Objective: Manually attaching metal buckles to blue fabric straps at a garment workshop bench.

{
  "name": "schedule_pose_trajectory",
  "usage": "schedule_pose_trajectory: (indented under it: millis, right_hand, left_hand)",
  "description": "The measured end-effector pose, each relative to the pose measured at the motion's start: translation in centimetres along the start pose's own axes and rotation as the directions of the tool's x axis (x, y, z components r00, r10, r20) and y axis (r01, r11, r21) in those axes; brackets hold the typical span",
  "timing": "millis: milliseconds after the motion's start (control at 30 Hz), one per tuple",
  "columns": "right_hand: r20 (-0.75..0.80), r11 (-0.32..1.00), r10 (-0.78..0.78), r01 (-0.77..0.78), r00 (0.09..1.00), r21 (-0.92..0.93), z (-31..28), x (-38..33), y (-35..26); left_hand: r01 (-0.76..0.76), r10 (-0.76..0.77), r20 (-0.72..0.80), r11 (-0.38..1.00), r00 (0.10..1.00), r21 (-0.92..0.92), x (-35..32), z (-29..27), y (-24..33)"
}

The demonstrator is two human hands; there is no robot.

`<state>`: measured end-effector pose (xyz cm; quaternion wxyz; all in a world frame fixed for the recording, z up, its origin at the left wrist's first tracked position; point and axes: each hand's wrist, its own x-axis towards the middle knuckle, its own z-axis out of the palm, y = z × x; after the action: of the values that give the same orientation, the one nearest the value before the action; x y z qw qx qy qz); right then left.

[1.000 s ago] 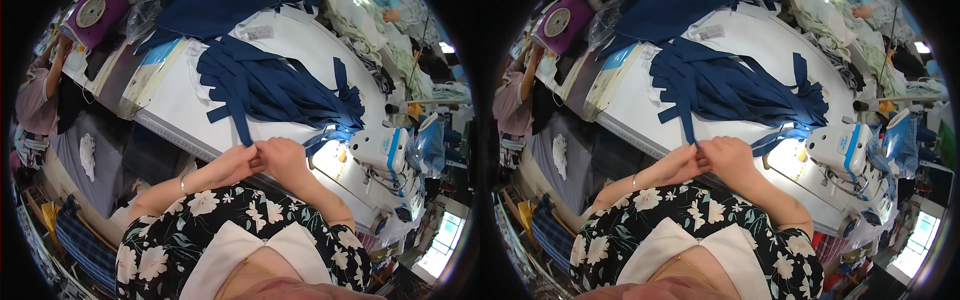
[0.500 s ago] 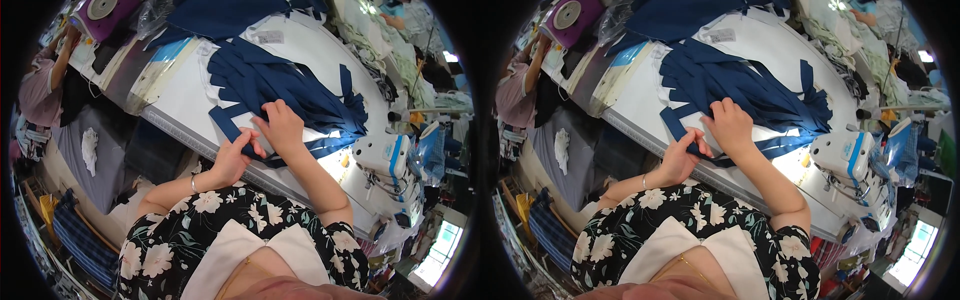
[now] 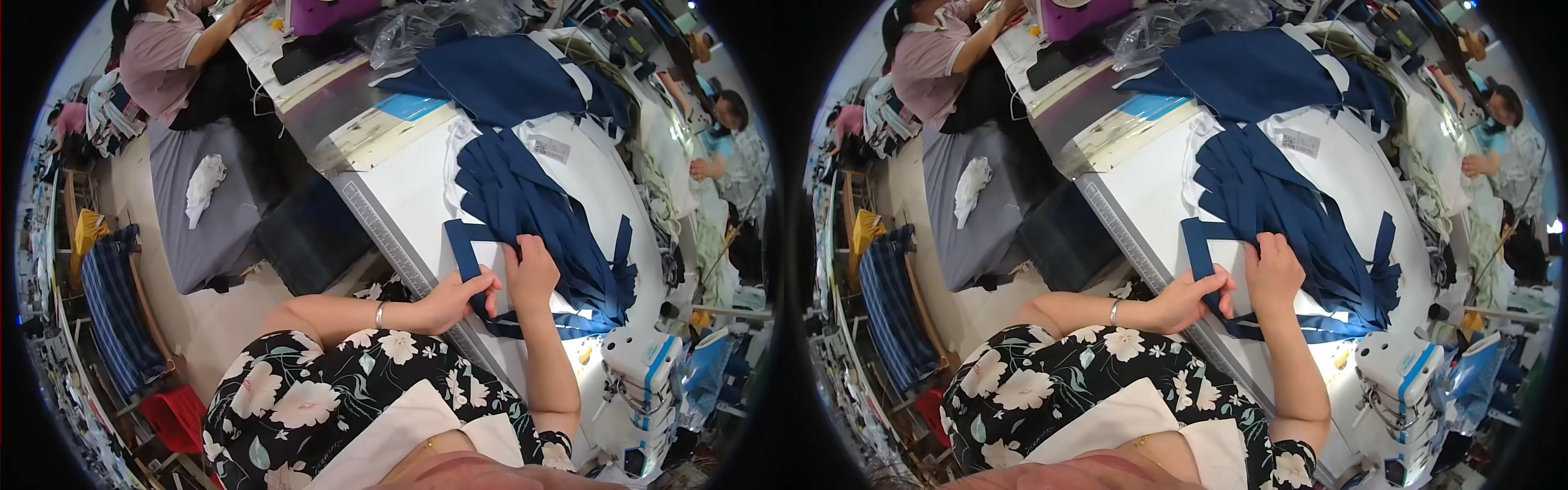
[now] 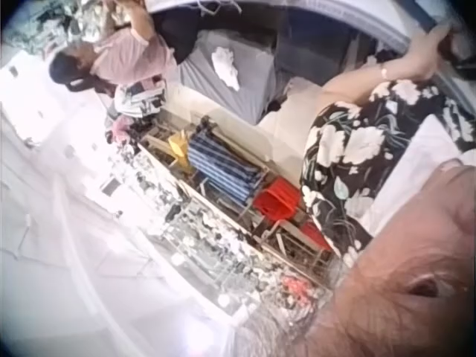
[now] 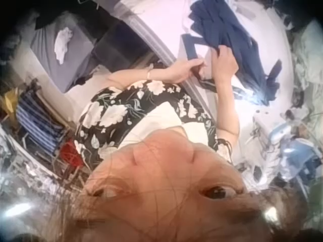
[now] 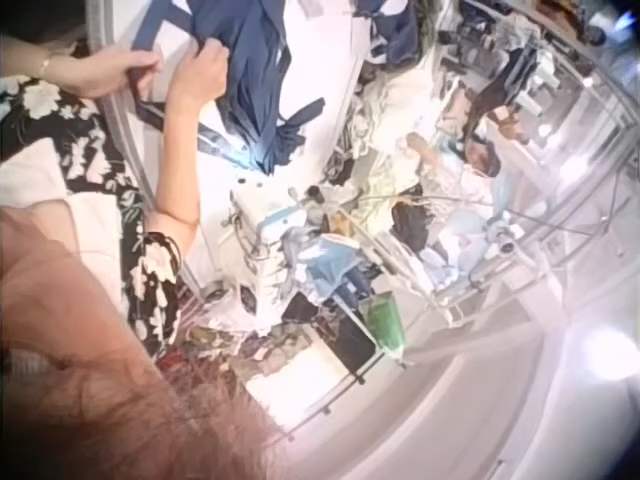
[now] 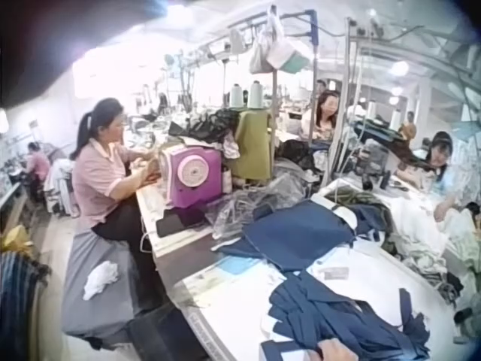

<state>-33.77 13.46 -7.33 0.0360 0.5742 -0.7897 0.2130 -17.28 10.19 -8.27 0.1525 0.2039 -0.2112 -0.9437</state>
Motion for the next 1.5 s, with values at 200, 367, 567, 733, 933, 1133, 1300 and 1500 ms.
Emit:
schedule_pose_trajectory:
  millis: [200, 367, 567, 733, 933, 1133, 1300, 1500]
  right_hand:
    - [-0.108, 0.922, 0.042, 0.003, 0.993, 0.386, -1.5, 0.5, 0.8]
    - [0.228, 0.609, 0.346, -0.402, 0.91, 0.684, -3.6, -0.1, 0.5]
    - [0.33, 0.421, 0.372, -0.474, 0.868, 0.773, -5.2, -2.3, 0.4]
    - [0.044, 0.823, 0.158, -0.156, 0.987, 0.546, -5.4, -4.2, -0.1]
    - [0.039, 0.884, 0.044, -0.057, 0.998, 0.465, -5.6, -4.5, -0.7]
    - [0.039, 0.906, 0.063, -0.073, 0.997, 0.418, -5.3, -4.7, -0.6]
    - [0.045, 0.888, 0.128, -0.135, 0.991, 0.44, -5.5, -4.8, -0.5]
    - [0.079, 0.909, 0.035, -0.065, 0.996, 0.412, -5.7, -4.9, -0.5]
  left_hand:
    - [0.008, 0.002, -0.062, 0.987, 0.998, 0.161, 0.5, -0.8, 0.0]
    - [-0.031, 0.035, -0.05, 0.997, 0.998, 0.069, 0.1, -0.2, 0.9]
    - [-0.01, 0.01, 0.002, 0.987, 1.0, 0.161, 0.7, 0.8, 0.6]
    - [0.017, -0.012, -0.034, 0.985, 0.999, 0.17, 0.9, 0.3, -0.3]
    - [-0.049, 0.049, 0.003, 0.984, 0.999, 0.173, 0.6, 0.8, 0.0]
    - [-0.116, 0.12, -0.036, 0.989, 0.992, 0.094, 0.6, 1.3, -0.2]
    - [-0.128, 0.128, -0.012, 0.99, 0.992, 0.052, 0.6, 0.6, -0.6]
    - [-0.134, 0.136, -0.031, 0.989, 0.99, 0.061, 0.6, 1.2, -0.4]
